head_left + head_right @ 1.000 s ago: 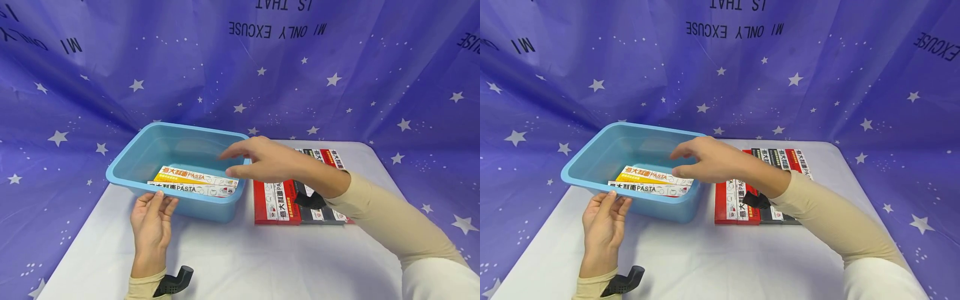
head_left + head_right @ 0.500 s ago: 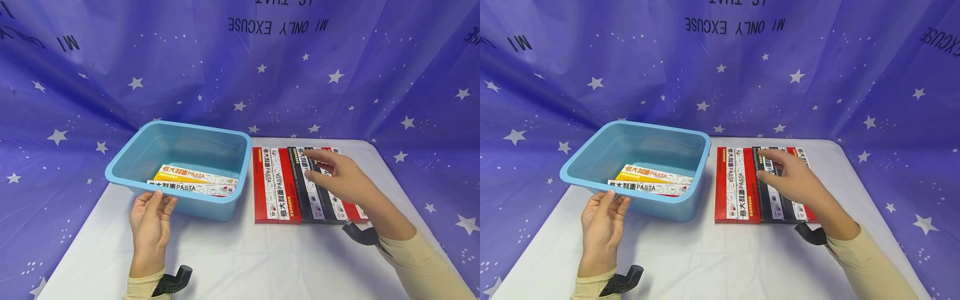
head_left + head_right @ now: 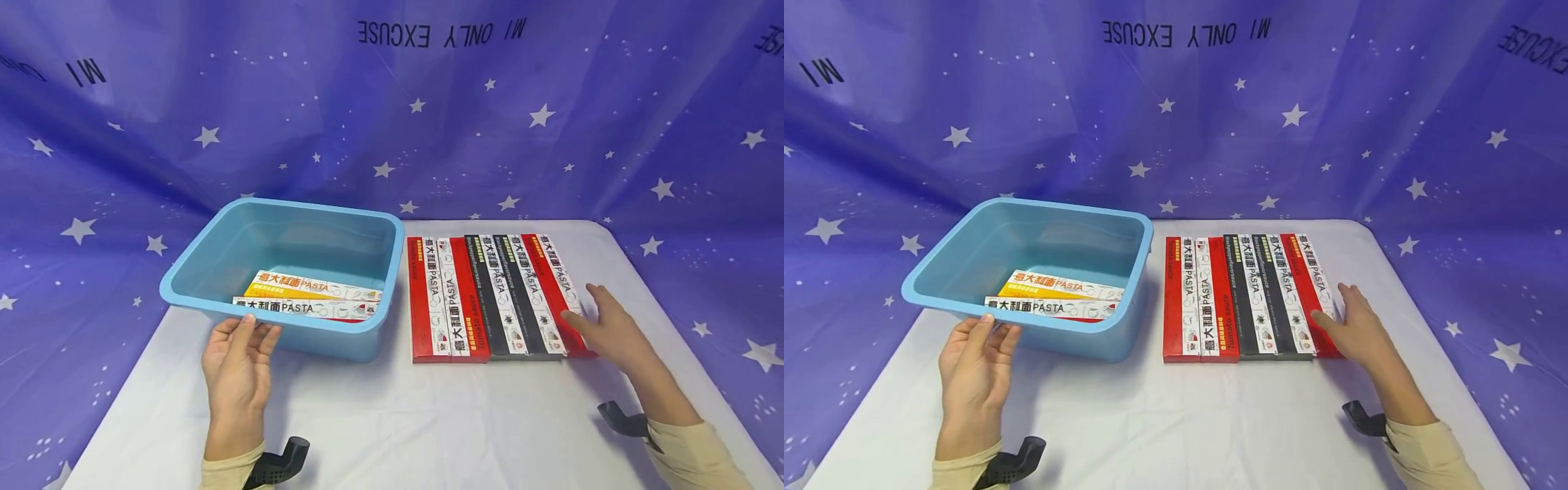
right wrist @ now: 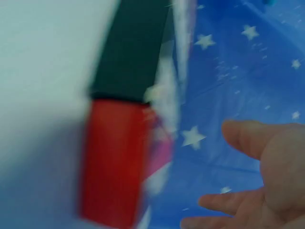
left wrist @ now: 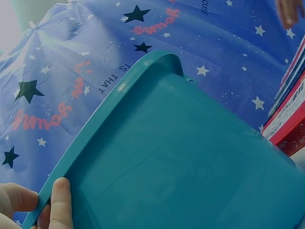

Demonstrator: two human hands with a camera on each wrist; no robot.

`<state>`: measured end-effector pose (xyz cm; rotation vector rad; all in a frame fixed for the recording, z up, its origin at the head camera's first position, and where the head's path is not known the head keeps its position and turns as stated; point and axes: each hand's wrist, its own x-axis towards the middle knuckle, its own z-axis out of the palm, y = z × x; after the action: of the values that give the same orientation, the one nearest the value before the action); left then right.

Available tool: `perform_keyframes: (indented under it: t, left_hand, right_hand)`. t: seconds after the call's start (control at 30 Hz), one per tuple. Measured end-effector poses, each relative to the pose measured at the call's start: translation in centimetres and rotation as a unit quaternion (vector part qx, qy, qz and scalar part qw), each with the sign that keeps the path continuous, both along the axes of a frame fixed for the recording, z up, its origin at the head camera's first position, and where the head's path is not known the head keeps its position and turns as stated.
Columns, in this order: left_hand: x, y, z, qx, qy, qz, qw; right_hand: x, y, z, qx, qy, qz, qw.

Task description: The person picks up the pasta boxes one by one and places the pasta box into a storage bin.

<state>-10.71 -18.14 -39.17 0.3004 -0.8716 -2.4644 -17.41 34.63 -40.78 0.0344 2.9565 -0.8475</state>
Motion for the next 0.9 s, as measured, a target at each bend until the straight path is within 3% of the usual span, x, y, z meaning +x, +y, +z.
perform_keyframes:
  t: [0.17, 0.3, 0.57, 0.77, 0.9]
  left_hand:
    - [0.3, -0.5, 0.0, -0.003, 0.003, 0.012, 0.9999]
    - [0.3, -0.6, 0.0, -0.002, 0.009, 0.011, 0.9999]
    - [0.0, -0.1, 0.0, -0.011, 0.016, -0.007, 0.9998]
    - [0.0, 0.0, 0.1, -0.002, 0.019, -0.006, 0.9998]
    - [0.1, -0.1, 0.1, -0.001, 0.015, -0.005, 0.9999]
  right_hand:
    - [0.2, 0.6, -2.8, 0.004, -0.024, 0.023, 0.9994]
    - [1.0, 0.9, -4.0, 0.022, -0.022, 0.013, 0.9994]
    - [2.9, 3.2, -3.8, 0.042, -0.039, -0.029, 0.9979]
    - [4.6, 4.5, -3.7, 0.087, -0.007, -0.067, 0.994]
    - [5.6, 5.4, -3.7, 0.086, -0.004, -0.113, 0.9898]
